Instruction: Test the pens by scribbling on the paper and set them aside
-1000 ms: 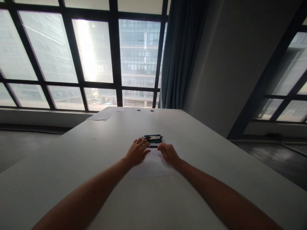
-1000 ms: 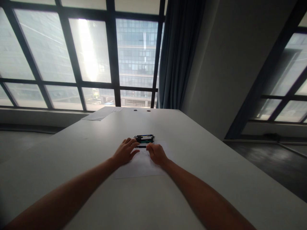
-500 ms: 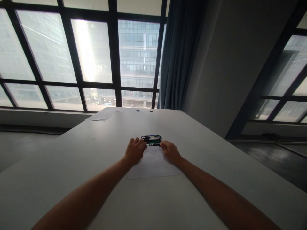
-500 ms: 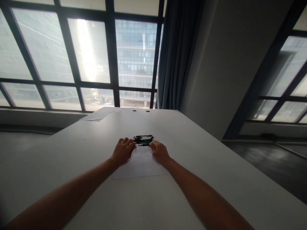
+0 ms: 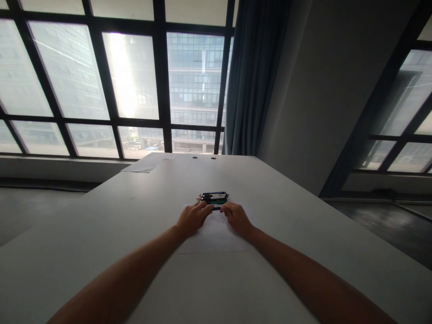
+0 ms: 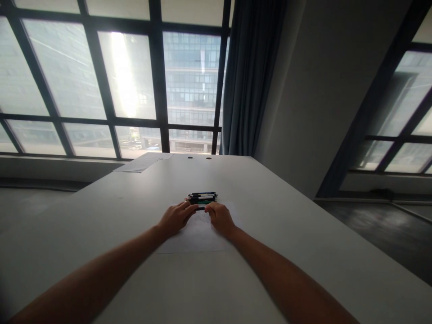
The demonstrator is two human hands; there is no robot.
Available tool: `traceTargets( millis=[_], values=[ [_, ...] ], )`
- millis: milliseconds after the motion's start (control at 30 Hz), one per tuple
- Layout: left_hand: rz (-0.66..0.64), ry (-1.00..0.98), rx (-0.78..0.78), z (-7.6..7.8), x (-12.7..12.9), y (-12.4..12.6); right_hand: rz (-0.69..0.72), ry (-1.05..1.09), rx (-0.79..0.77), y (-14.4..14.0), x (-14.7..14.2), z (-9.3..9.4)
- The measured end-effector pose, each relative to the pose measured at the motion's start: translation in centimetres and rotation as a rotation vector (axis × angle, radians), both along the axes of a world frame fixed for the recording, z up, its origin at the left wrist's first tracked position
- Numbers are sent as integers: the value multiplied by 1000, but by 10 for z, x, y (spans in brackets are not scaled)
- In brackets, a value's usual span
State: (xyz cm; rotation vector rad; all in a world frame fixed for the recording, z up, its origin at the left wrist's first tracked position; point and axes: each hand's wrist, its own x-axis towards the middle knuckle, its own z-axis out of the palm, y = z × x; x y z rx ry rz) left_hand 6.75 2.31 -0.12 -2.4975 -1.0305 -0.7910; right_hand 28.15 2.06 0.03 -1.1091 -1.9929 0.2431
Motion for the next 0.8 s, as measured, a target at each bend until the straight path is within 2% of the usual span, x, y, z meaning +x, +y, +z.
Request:
traceTargets(
  millis=[400,567,700,800],
  values=[
    [-12,39,-36,1,-4,-3,37,-209,148,0,4,2],
    [26,45,-55,4,-2,-8,55,-311,201,-1,5,6],
    [83,61,-79,7,1,-13,97,-233,201,-2,5,7],
    [91,51,-83,8,4,-15,76,-153,167,-4,4,7]
  ],
)
